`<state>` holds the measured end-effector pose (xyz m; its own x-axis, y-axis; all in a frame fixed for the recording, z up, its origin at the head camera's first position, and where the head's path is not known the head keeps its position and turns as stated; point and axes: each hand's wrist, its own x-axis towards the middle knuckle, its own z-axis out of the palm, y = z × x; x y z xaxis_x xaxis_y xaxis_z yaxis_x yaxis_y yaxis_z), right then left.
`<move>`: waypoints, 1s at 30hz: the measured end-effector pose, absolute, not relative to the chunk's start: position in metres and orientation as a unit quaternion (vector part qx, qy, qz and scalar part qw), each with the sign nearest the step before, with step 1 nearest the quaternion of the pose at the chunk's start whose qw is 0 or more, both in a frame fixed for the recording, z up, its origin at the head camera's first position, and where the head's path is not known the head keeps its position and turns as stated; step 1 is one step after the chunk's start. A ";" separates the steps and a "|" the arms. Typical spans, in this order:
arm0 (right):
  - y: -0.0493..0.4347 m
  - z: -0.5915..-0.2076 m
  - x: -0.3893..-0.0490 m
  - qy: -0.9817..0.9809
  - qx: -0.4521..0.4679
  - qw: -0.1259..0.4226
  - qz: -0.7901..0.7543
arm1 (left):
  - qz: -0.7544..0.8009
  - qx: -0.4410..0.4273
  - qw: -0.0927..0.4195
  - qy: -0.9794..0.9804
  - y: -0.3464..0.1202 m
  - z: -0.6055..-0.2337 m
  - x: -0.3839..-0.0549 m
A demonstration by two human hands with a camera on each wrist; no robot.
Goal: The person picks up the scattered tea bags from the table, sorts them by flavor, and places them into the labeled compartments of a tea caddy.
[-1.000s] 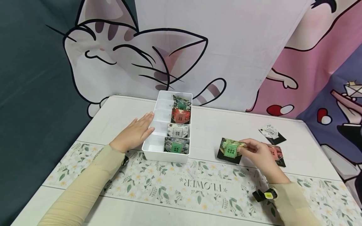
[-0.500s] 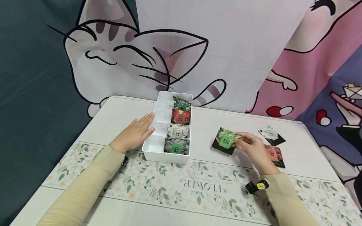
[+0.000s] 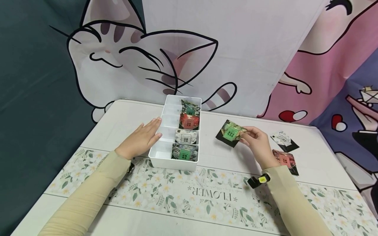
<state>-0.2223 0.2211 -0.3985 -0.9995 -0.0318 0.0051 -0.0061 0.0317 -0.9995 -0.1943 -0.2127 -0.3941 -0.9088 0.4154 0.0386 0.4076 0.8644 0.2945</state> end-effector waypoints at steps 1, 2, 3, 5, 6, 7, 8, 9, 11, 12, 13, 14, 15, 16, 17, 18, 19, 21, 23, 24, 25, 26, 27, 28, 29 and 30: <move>0.219 -0.398 -0.225 0.714 -0.016 0.006 -0.700 | 0.149 0.213 0.013 0.965 -0.213 -0.394 -0.194; 0.217 -0.396 -0.228 0.711 -0.017 0.003 -0.703 | 0.149 0.213 0.012 0.966 -0.213 -0.394 -0.194; 0.215 -0.396 -0.230 0.710 -0.020 -0.004 -0.704 | 0.149 0.213 0.012 0.966 -0.213 -0.394 -0.195; 0.211 -0.394 -0.236 0.705 -0.026 -0.017 -0.708 | 0.149 0.213 0.012 0.966 -0.213 -0.394 -0.195; 0.209 -0.393 -0.239 0.702 -0.031 -0.024 -0.711 | 0.149 0.213 0.012 0.966 -0.213 -0.394 -0.195; 0.207 -0.392 -0.241 0.703 -0.037 -0.031 -0.710 | 0.149 0.213 0.012 0.965 -0.212 -0.394 -0.195; 0.205 -0.391 -0.244 0.704 -0.042 -0.039 -0.708 | 0.149 0.214 0.012 0.965 -0.212 -0.394 -0.195; 0.203 -0.390 -0.246 0.704 -0.048 -0.045 -0.707 | 0.150 0.214 0.012 0.965 -0.212 -0.394 -0.195; 0.199 -0.388 -0.251 0.705 -0.059 -0.053 -0.705 | 0.150 0.215 0.012 0.965 -0.212 -0.394 -0.195; 0.196 -0.387 -0.253 0.706 -0.063 -0.057 -0.703 | 0.150 0.215 0.012 0.965 -0.212 -0.394 -0.195; 0.194 -0.386 -0.255 0.708 -0.067 -0.060 -0.700 | 0.151 0.214 0.012 0.965 -0.212 -0.394 -0.195; 0.192 -0.385 -0.257 0.709 -0.069 -0.064 -0.699 | 0.151 0.214 0.012 0.965 -0.212 -0.394 -0.194; 0.190 -0.383 -0.259 0.710 -0.070 -0.066 -0.698 | 0.151 0.213 0.012 0.965 -0.212 -0.394 -0.194; 0.187 -0.382 -0.261 0.711 -0.070 -0.069 -0.697 | 0.151 0.213 0.013 0.965 -0.212 -0.394 -0.194; 0.185 -0.380 -0.263 0.714 -0.071 -0.073 -0.693 | 0.151 0.213 0.014 0.965 -0.212 -0.394 -0.194; 0.182 -0.379 -0.266 0.713 -0.071 -0.075 -0.693 | 0.151 0.212 0.014 0.965 -0.212 -0.394 -0.194; 0.180 -0.377 -0.268 0.714 -0.071 -0.078 -0.692 | 0.151 0.212 0.014 0.965 -0.212 -0.394 -0.194; 0.175 -0.375 -0.273 0.710 -0.070 -0.080 -0.696 | 0.150 0.212 0.015 0.966 -0.212 -0.394 -0.194; 0.170 -0.372 -0.279 0.708 -0.071 -0.083 -0.698 | 0.150 0.211 0.014 0.966 -0.212 -0.394 -0.194; 0.168 -0.371 -0.282 0.704 -0.071 -0.084 -0.701 | 0.149 0.211 0.013 0.966 -0.212 -0.395 -0.195; 0.166 -0.370 -0.285 0.704 -0.073 -0.086 -0.702 | 0.149 0.211 0.013 0.966 -0.212 -0.395 -0.195; 0.164 -0.369 -0.287 0.703 -0.076 -0.088 -0.702 | 0.149 0.211 0.013 0.966 -0.212 -0.395 -0.195; 0.161 -0.368 -0.290 0.704 -0.080 -0.092 -0.699 | 0.149 0.211 0.013 0.966 -0.212 -0.395 -0.195; 0.159 -0.367 -0.292 0.704 -0.082 -0.093 -0.699 | 0.149 0.211 0.014 0.966 -0.212 -0.396 -0.195; 0.157 -0.367 -0.294 0.706 -0.085 -0.094 -0.696 | 0.149 0.211 0.014 0.966 -0.212 -0.396 -0.195; 0.155 -0.366 -0.296 0.708 -0.089 -0.095 -0.694 | 0.150 0.212 0.014 0.966 -0.212 -0.396 -0.195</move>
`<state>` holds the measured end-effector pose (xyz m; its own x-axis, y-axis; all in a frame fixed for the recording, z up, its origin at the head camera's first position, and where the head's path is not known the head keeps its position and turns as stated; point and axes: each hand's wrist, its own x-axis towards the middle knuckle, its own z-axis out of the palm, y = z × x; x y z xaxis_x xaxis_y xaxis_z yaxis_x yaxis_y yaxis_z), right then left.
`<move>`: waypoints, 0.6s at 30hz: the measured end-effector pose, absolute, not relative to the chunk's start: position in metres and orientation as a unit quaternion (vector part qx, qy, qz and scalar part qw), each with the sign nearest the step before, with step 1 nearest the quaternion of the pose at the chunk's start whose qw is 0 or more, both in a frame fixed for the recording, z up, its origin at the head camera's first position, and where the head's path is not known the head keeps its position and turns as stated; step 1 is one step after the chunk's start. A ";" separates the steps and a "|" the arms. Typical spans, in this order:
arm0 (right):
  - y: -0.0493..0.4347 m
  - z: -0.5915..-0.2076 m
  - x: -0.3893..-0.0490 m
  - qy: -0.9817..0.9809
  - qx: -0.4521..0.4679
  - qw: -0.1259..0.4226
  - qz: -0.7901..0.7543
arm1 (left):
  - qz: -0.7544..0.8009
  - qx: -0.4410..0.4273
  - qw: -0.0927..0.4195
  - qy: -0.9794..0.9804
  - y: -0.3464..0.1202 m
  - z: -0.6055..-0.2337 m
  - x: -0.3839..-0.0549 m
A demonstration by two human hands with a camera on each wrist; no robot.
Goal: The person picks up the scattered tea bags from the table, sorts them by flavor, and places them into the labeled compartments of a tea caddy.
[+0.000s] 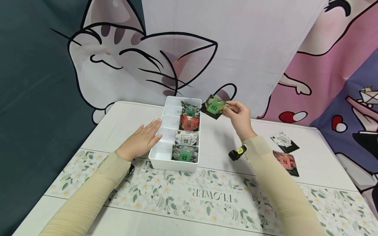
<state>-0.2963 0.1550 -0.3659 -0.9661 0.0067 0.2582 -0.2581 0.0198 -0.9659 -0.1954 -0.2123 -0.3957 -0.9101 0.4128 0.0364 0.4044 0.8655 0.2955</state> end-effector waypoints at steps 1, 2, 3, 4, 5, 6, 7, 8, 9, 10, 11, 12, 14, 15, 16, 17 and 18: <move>0.153 -0.365 -0.298 -0.711 0.092 0.095 0.690 | 0.151 0.212 0.014 0.966 -0.212 -0.396 -0.195; 0.151 -0.365 -0.300 -0.714 0.094 0.096 0.687 | 0.151 0.212 0.014 0.965 -0.212 -0.396 -0.195; 0.149 -0.364 -0.301 -0.716 0.096 0.096 0.685 | 0.152 0.212 0.014 0.965 -0.212 -0.396 -0.195; 0.147 -0.363 -0.303 -0.717 0.097 0.095 0.684 | 0.152 0.212 0.013 0.965 -0.212 -0.396 -0.195; 0.145 -0.362 -0.305 -0.719 0.098 0.095 0.681 | 0.152 0.212 0.013 0.965 -0.212 -0.396 -0.195; 0.143 -0.361 -0.307 -0.718 0.099 0.095 0.682 | 0.152 0.212 0.013 0.965 -0.212 -0.396 -0.195; 0.141 -0.359 -0.308 -0.719 0.100 0.094 0.682 | 0.152 0.212 0.012 0.965 -0.212 -0.396 -0.195; 0.138 -0.358 -0.310 -0.718 0.099 0.095 0.683 | 0.152 0.211 0.013 0.965 -0.212 -0.396 -0.195; 0.136 -0.357 -0.312 -0.715 0.098 0.095 0.686 | 0.153 0.211 0.013 0.965 -0.212 -0.396 -0.196; 0.133 -0.355 -0.314 -0.712 0.096 0.095 0.689 | 0.154 0.210 0.014 0.965 -0.212 -0.396 -0.196; 0.131 -0.354 -0.316 -0.710 0.095 0.096 0.691 | 0.154 0.210 0.015 0.965 -0.212 -0.396 -0.196; 0.128 -0.353 -0.318 -0.706 0.093 0.096 0.696 | 0.154 0.210 0.015 0.965 -0.212 -0.397 -0.196; 0.123 -0.351 -0.322 -0.699 0.087 0.095 0.703 | 0.155 0.210 0.015 0.965 -0.213 -0.397 -0.196; 0.120 -0.350 -0.324 -0.693 0.086 0.093 0.709 | 0.155 0.210 0.015 0.965 -0.213 -0.397 -0.196; 0.117 -0.349 -0.326 -0.690 0.086 0.092 0.713 | 0.156 0.210 0.014 0.965 -0.213 -0.397 -0.196; 0.115 -0.348 -0.328 -0.686 0.085 0.090 0.717 | 0.156 0.210 0.014 0.965 -0.213 -0.397 -0.196; 0.112 -0.348 -0.330 -0.681 0.086 0.087 0.722 | 0.156 0.210 0.013 0.965 -0.213 -0.398 -0.196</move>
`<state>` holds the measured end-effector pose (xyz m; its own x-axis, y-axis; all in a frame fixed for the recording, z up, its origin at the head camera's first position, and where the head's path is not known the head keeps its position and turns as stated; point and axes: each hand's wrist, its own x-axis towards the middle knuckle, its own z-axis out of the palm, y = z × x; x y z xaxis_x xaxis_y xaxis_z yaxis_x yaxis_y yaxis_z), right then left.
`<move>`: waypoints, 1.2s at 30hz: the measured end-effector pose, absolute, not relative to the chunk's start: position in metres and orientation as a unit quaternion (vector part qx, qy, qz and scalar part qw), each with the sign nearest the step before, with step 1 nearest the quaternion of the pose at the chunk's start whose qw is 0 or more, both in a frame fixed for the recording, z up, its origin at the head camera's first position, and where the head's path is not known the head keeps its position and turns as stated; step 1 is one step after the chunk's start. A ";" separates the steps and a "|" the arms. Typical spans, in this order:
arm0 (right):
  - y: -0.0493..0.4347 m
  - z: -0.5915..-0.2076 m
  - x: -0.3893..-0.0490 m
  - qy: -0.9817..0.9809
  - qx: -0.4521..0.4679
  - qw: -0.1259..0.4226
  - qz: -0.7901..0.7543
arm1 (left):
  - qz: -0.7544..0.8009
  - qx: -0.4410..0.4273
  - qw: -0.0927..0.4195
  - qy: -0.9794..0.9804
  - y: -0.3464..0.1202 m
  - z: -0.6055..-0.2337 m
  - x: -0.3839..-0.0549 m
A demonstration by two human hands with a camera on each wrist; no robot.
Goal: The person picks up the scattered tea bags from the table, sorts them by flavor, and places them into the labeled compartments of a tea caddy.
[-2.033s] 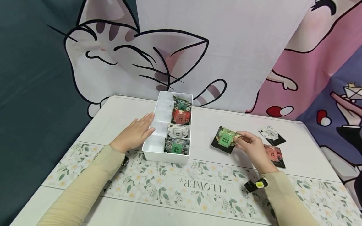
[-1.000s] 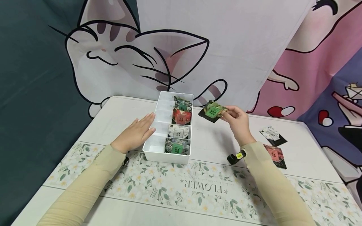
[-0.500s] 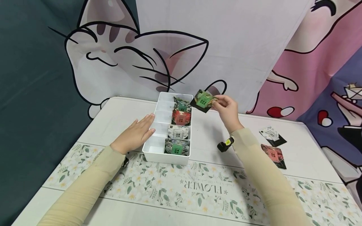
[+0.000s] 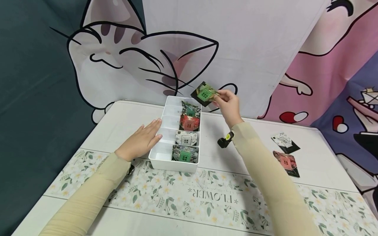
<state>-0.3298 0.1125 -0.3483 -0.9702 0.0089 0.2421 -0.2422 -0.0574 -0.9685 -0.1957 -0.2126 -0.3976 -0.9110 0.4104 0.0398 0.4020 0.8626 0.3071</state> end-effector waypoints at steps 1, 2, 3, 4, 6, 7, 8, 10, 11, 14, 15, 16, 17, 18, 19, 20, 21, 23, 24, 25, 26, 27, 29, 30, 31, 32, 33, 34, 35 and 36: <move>0.110 -0.348 -0.332 -0.678 0.086 0.085 0.725 | 0.156 0.210 0.013 0.965 -0.213 -0.398 -0.196; 0.108 -0.348 -0.333 -0.674 0.088 0.082 0.729 | 0.155 0.211 0.013 0.965 -0.213 -0.398 -0.196; 0.105 -0.348 -0.335 -0.672 0.089 0.080 0.731 | 0.155 0.211 0.013 0.965 -0.213 -0.397 -0.196; 0.103 -0.348 -0.336 -0.673 0.090 0.078 0.730 | 0.155 0.211 0.013 0.965 -0.213 -0.397 -0.196; 0.100 -0.349 -0.337 -0.674 0.091 0.070 0.730 | 0.153 0.211 0.013 0.965 -0.213 -0.397 -0.196; 0.098 -0.349 -0.338 -0.676 0.091 0.065 0.728 | 0.153 0.211 0.013 0.965 -0.213 -0.397 -0.196; 0.097 -0.349 -0.338 -0.679 0.090 0.060 0.726 | 0.154 0.210 0.013 0.965 -0.213 -0.397 -0.196; 0.095 -0.350 -0.338 -0.685 0.087 0.052 0.722 | 0.154 0.210 0.013 0.965 -0.212 -0.397 -0.195; 0.094 -0.351 -0.339 -0.687 0.086 0.047 0.720 | 0.154 0.210 0.013 0.965 -0.212 -0.397 -0.195; 0.092 -0.353 -0.340 -0.691 0.081 0.039 0.717 | 0.155 0.210 0.014 0.965 -0.212 -0.397 -0.195; 0.091 -0.354 -0.340 -0.694 0.082 0.038 0.714 | 0.155 0.211 0.013 0.965 -0.212 -0.397 -0.195; 0.090 -0.355 -0.340 -0.698 0.084 0.036 0.710 | 0.155 0.211 0.013 0.965 -0.213 -0.397 -0.196; 0.090 -0.356 -0.340 -0.704 0.087 0.035 0.704 | 0.154 0.210 0.014 0.965 -0.213 -0.397 -0.196; 0.089 -0.357 -0.341 -0.711 0.090 0.035 0.697 | 0.153 0.209 0.016 0.966 -0.213 -0.397 -0.196; 0.088 -0.358 -0.341 -0.720 0.092 0.035 0.687 | 0.153 0.208 0.017 0.966 -0.213 -0.397 -0.196; 0.088 -0.359 -0.342 -0.728 0.094 0.036 0.679 | 0.153 0.208 0.018 0.966 -0.213 -0.397 -0.196; 0.088 -0.359 -0.343 -0.735 0.096 0.036 0.670 | 0.153 0.209 0.018 0.966 -0.213 -0.397 -0.196; 0.087 -0.360 -0.343 -0.752 0.098 0.039 0.651 | 0.155 0.209 0.019 0.965 -0.213 -0.397 -0.196; 0.087 -0.359 -0.343 -0.759 0.099 0.040 0.643 | 0.155 0.210 0.018 0.965 -0.213 -0.398 -0.197; 0.086 -0.359 -0.344 -0.766 0.100 0.041 0.633 | 0.156 0.211 0.017 0.965 -0.213 -0.398 -0.197; 0.086 -0.359 -0.344 -0.775 0.101 0.044 0.622 | 0.157 0.212 0.016 0.964 -0.213 -0.398 -0.197; 0.085 -0.359 -0.344 -0.785 0.103 0.046 0.609 | 0.157 0.213 0.015 0.964 -0.213 -0.398 -0.197; 0.083 -0.358 -0.344 -0.803 0.106 0.049 0.584 | 0.157 0.211 0.016 0.965 -0.213 -0.398 -0.197; 0.083 -0.358 -0.344 -0.810 0.106 0.050 0.575 | 0.156 0.210 0.017 0.965 -0.213 -0.398 -0.197; 0.082 -0.358 -0.344 -0.816 0.106 0.051 0.567 | 0.156 0.210 0.018 0.965 -0.213 -0.398 -0.197; 0.081 -0.359 -0.343 -0.821 0.106 0.050 0.558 | 0.156 0.210 0.018 0.965 -0.213 -0.398 -0.197; 0.081 -0.359 -0.343 -0.825 0.106 0.049 0.553 | 0.155 0.210 0.019 0.965 -0.214 -0.398 -0.197; 0.080 -0.360 -0.342 -0.827 0.106 0.047 0.550 | 0.155 0.210 0.019 0.965 -0.214 -0.398 -0.197; 0.080 -0.361 -0.342 -0.830 0.105 0.046 0.546 | 0.155 0.209 0.019 0.965 -0.214 -0.398 -0.197; 0.080 -0.361 -0.341 -0.832 0.105 0.044 0.543 | 0.155 0.209 0.019 0.965 -0.214 -0.398 -0.197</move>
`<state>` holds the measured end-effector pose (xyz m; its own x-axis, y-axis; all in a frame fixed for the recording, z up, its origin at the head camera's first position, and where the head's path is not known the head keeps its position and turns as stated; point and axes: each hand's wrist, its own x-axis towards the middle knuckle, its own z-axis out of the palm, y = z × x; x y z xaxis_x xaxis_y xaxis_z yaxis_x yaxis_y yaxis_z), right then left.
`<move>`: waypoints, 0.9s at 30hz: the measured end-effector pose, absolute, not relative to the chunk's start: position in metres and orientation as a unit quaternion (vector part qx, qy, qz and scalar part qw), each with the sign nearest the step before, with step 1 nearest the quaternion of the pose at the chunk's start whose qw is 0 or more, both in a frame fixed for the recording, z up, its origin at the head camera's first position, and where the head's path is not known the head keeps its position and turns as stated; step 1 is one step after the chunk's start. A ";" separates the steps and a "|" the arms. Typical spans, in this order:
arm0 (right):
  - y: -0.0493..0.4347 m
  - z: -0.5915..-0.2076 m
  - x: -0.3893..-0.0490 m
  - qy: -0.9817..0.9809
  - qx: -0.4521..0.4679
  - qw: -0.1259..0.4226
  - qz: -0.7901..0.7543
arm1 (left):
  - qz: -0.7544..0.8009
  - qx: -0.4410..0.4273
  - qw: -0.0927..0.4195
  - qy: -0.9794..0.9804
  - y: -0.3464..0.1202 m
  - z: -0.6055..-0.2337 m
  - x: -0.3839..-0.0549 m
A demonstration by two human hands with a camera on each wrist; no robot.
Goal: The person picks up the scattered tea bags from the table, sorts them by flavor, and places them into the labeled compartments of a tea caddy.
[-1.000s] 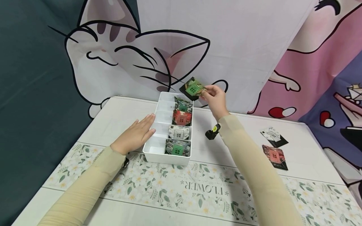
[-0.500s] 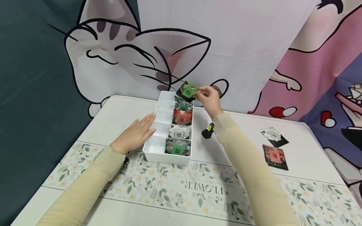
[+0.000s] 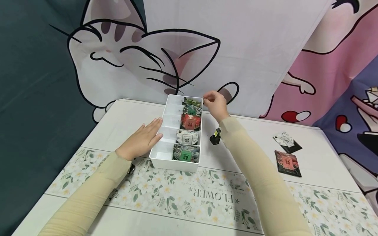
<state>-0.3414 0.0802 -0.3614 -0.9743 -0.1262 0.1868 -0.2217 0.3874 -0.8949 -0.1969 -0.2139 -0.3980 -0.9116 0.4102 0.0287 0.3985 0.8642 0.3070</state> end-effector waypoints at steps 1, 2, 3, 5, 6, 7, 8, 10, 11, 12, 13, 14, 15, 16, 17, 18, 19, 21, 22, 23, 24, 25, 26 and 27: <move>0.081 -0.362 -0.341 -0.833 0.103 0.043 0.541 | 0.155 0.210 0.018 0.965 -0.214 -0.398 -0.197; 0.082 -0.363 -0.340 -0.835 0.102 0.043 0.539 | 0.156 0.210 0.017 0.965 -0.213 -0.398 -0.197; 0.083 -0.364 -0.339 -0.835 0.102 0.044 0.538 | 0.156 0.210 0.017 0.965 -0.213 -0.398 -0.197; 0.085 -0.365 -0.338 -0.836 0.103 0.046 0.537 | 0.156 0.211 0.017 0.965 -0.213 -0.398 -0.197; 0.086 -0.366 -0.338 -0.835 0.105 0.049 0.538 | 0.156 0.211 0.017 0.965 -0.213 -0.398 -0.197; 0.088 -0.367 -0.338 -0.835 0.106 0.052 0.538 | 0.155 0.211 0.018 0.965 -0.213 -0.398 -0.197; 0.089 -0.367 -0.338 -0.833 0.108 0.054 0.540 | 0.155 0.211 0.018 0.965 -0.213 -0.398 -0.198; 0.092 -0.370 -0.338 -0.829 0.110 0.057 0.545 | 0.154 0.210 0.020 0.965 -0.212 -0.397 -0.197; 0.094 -0.371 -0.338 -0.824 0.110 0.058 0.553 | 0.153 0.209 0.020 0.966 -0.212 -0.397 -0.197; 0.096 -0.372 -0.338 -0.819 0.112 0.060 0.560 | 0.154 0.209 0.018 0.966 -0.212 -0.397 -0.196; 0.098 -0.373 -0.337 -0.813 0.110 0.059 0.569 | 0.155 0.209 0.017 0.965 -0.213 -0.398 -0.196; 0.100 -0.373 -0.336 -0.807 0.106 0.060 0.578 | 0.156 0.209 0.016 0.965 -0.213 -0.398 -0.195; 0.103 -0.373 -0.335 -0.801 0.102 0.062 0.587 | 0.156 0.209 0.015 0.965 -0.213 -0.398 -0.195; 0.106 -0.373 -0.333 -0.797 0.097 0.063 0.593 | 0.156 0.210 0.014 0.965 -0.213 -0.398 -0.195; 0.110 -0.371 -0.332 -0.793 0.090 0.064 0.599 | 0.156 0.210 0.013 0.965 -0.213 -0.398 -0.195; 0.113 -0.370 -0.331 -0.791 0.083 0.065 0.603 | 0.157 0.210 0.013 0.965 -0.213 -0.398 -0.194; 0.117 -0.368 -0.329 -0.790 0.077 0.066 0.604 | 0.158 0.209 0.013 0.965 -0.213 -0.398 -0.194; 0.125 -0.363 -0.325 -0.795 0.070 0.066 0.600 | 0.159 0.210 0.012 0.965 -0.213 -0.398 -0.194; 0.129 -0.361 -0.323 -0.799 0.069 0.065 0.593 | 0.159 0.210 0.012 0.965 -0.213 -0.398 -0.194; 0.134 -0.358 -0.321 -0.806 0.069 0.066 0.585 | 0.159 0.209 0.013 0.965 -0.213 -0.398 -0.195; 0.138 -0.356 -0.319 -0.814 0.072 0.067 0.572 | 0.159 0.209 0.014 0.965 -0.213 -0.398 -0.195; 0.144 -0.355 -0.316 -0.826 0.076 0.070 0.554 | 0.158 0.210 0.014 0.965 -0.213 -0.398 -0.195; 0.149 -0.353 -0.313 -0.838 0.078 0.072 0.535 | 0.157 0.210 0.015 0.965 -0.213 -0.398 -0.196; 0.154 -0.351 -0.310 -0.851 0.079 0.074 0.514 | 0.156 0.209 0.016 0.965 -0.213 -0.398 -0.196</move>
